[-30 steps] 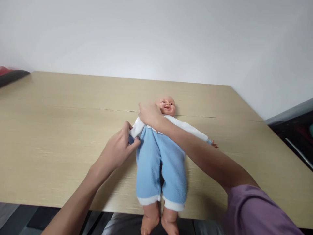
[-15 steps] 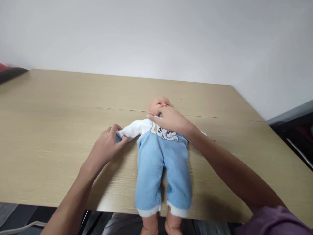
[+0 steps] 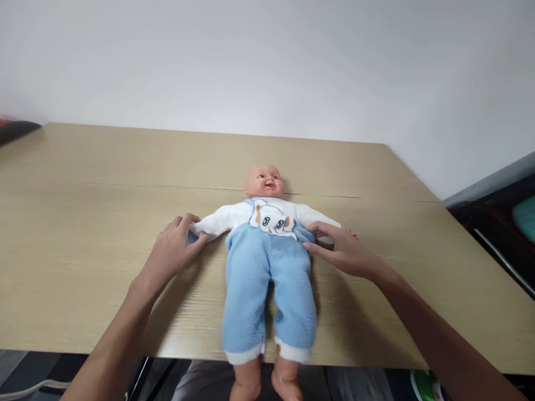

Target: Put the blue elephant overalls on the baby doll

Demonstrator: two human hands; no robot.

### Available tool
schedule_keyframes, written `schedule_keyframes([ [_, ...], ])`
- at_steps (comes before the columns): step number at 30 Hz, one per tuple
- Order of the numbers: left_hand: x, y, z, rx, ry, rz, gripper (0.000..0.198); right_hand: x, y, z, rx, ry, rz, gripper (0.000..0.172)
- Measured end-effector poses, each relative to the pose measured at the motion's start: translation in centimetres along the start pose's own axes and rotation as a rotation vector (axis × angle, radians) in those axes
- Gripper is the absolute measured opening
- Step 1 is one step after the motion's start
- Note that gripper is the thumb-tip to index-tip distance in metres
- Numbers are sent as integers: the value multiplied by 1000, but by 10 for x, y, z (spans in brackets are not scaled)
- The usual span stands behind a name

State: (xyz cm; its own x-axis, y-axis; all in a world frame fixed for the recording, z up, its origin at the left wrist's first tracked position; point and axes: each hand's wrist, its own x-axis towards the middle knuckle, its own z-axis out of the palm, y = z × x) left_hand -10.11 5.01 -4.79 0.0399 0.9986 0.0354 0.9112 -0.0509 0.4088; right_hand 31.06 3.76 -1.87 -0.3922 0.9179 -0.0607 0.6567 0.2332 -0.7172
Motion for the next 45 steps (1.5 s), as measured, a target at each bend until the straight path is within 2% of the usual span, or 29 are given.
schedule_keyframes([
  [3,-1,0,3,25,4,-10,52,-14,9,10,37,120,-59,27],
  [6,-4,2,2,121,21,-37,51,-29,22,13,-96,289,-99,28],
  [8,-5,11,-3,157,73,-37,47,-41,34,11,-222,407,-122,30],
  [10,-3,32,-9,88,153,33,41,-52,49,6,-320,493,-111,39],
  [13,9,85,-13,-145,226,288,32,-61,75,0,-378,541,-31,58],
  [15,22,128,-7,-209,144,522,29,-60,91,0,-340,536,28,65],
  [17,36,165,5,-98,-4,686,27,-56,101,1,-231,499,77,64],
  [19,48,190,17,84,-172,782,29,-52,104,1,-66,458,131,62],
  [21,57,202,25,209,-279,842,31,-49,101,0,90,450,188,62],
  [25,64,200,31,212,-309,978,23,-45,83,-6,317,503,214,67],
  [29,63,191,35,170,-247,1131,28,-34,61,-11,468,608,83,69],
  [33,60,187,41,165,-80,1278,35,-13,39,-9,415,622,-74,62],
  [37,57,181,39,150,140,1385,35,8,23,-1,174,614,-277,33],
  [39,57,178,36,98,231,1400,34,15,21,4,105,598,-354,26],
  [41,56,176,33,14,274,1388,35,18,21,8,65,577,-388,25],
  [43,56,177,29,-79,243,1336,37,16,22,10,30,543,-409,21],
  [45,58,181,27,-179,151,1232,37,12,23,11,29,484,-433,17],
])
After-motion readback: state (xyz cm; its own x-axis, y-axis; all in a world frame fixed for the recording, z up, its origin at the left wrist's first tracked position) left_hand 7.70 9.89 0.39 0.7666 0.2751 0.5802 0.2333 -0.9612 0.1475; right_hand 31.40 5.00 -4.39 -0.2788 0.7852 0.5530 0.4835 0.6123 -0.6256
